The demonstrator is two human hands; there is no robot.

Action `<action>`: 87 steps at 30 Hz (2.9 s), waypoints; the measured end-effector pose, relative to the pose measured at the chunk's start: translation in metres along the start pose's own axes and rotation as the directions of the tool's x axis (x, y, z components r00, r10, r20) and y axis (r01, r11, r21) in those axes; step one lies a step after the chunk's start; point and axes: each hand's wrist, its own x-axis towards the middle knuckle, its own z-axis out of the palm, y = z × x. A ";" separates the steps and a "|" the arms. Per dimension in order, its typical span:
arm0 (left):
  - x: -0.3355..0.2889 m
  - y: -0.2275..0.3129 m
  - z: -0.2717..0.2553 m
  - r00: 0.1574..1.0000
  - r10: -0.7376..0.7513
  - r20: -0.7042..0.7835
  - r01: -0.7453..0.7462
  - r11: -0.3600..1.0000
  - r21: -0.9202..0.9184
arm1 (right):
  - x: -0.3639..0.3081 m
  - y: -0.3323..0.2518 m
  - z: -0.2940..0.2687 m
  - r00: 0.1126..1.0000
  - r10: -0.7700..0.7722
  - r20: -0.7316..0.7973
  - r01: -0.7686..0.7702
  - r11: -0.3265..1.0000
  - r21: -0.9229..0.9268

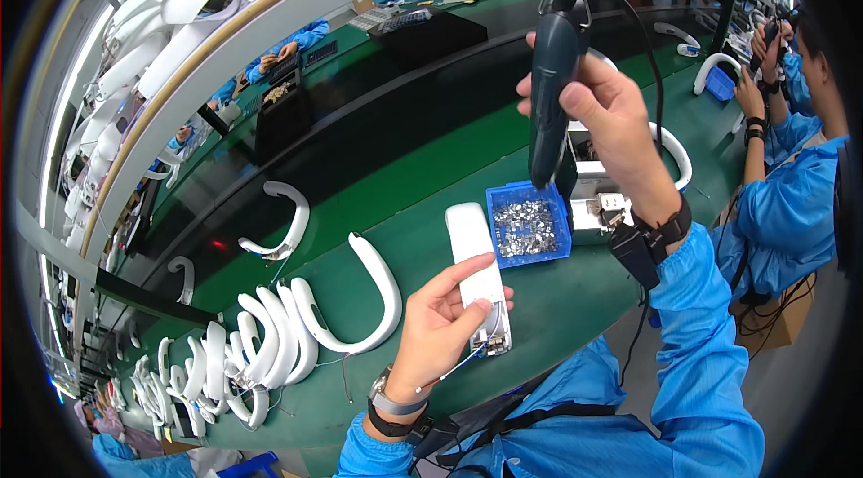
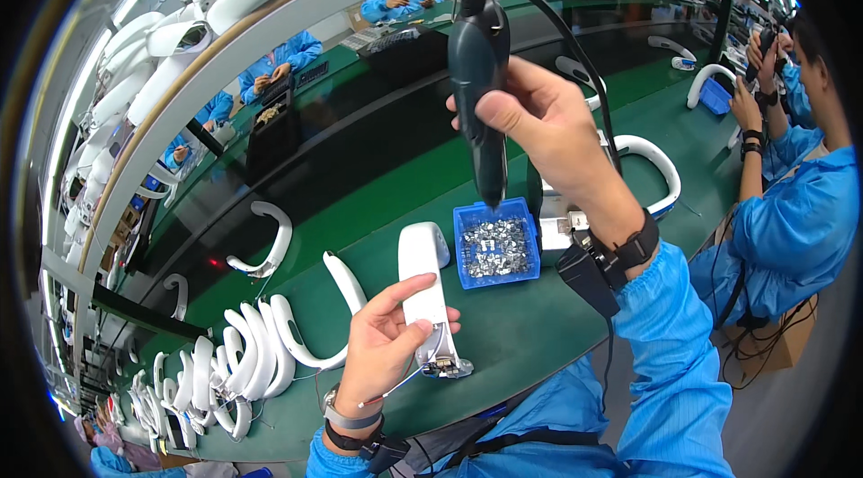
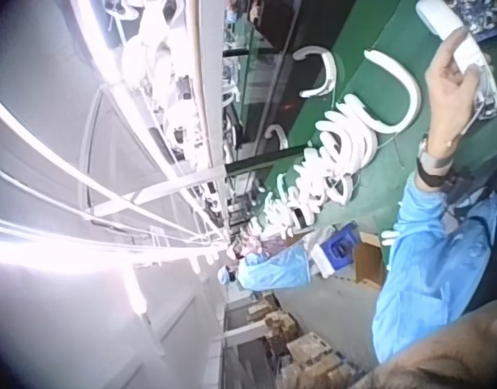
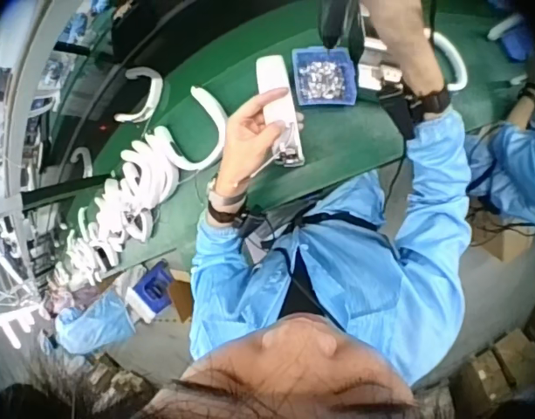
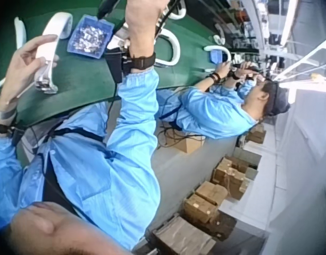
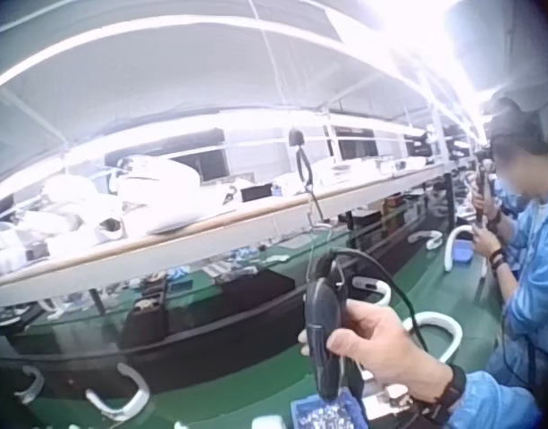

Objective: Assembling components into a white plastic housing using an electric screwdriver.

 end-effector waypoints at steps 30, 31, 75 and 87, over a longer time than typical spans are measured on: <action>0.022 -0.008 0.011 0.999 0.024 -0.041 -0.023 1.000 0.021 | -0.117 0.052 -0.045 0.915 -0.241 -0.323 0.150 0.947 -0.283; 0.022 -0.009 0.009 0.999 0.029 -0.039 -0.028 0.999 0.020 | -0.110 0.049 -0.039 0.903 -0.200 -0.379 0.134 0.972 -0.193; 0.018 -0.017 -0.002 0.980 0.191 0.054 -0.195 0.977 0.084 | -0.040 -0.062 0.107 0.999 -0.043 -0.014 0.045 0.970 0.239; 0.017 -0.009 0.003 0.980 0.199 -0.003 -0.199 0.978 0.068 | -0.044 -0.060 0.106 0.996 -0.068 0.060 0.051 0.967 0.249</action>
